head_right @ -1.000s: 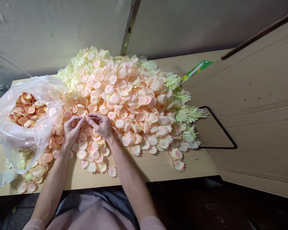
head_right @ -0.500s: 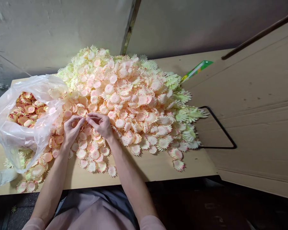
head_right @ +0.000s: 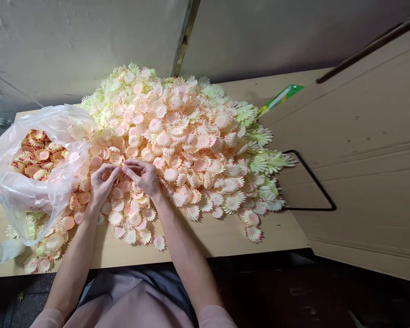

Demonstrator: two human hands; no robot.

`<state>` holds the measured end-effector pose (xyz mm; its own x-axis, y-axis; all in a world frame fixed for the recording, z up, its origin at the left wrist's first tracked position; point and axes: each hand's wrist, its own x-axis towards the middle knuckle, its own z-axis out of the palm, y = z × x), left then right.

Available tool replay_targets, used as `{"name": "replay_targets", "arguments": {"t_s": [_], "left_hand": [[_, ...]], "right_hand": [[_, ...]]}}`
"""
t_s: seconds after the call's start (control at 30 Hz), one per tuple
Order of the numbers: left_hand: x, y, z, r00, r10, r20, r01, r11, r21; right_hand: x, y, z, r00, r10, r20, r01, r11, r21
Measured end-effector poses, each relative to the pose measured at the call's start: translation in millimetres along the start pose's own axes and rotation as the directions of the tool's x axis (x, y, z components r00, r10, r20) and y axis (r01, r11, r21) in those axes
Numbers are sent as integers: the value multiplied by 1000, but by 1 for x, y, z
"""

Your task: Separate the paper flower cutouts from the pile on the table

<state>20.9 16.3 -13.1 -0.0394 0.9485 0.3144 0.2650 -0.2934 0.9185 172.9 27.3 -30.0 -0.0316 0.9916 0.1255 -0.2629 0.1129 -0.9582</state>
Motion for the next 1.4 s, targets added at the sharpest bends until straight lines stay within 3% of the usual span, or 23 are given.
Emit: {"name": "replay_targets", "arguments": {"t_s": [1.4], "left_hand": [[0, 4, -1, 1000, -11, 22, 11, 1000, -18]], "right_hand": [[-1, -2, -1, 1000, 2, 14, -2, 1000, -7]]}}
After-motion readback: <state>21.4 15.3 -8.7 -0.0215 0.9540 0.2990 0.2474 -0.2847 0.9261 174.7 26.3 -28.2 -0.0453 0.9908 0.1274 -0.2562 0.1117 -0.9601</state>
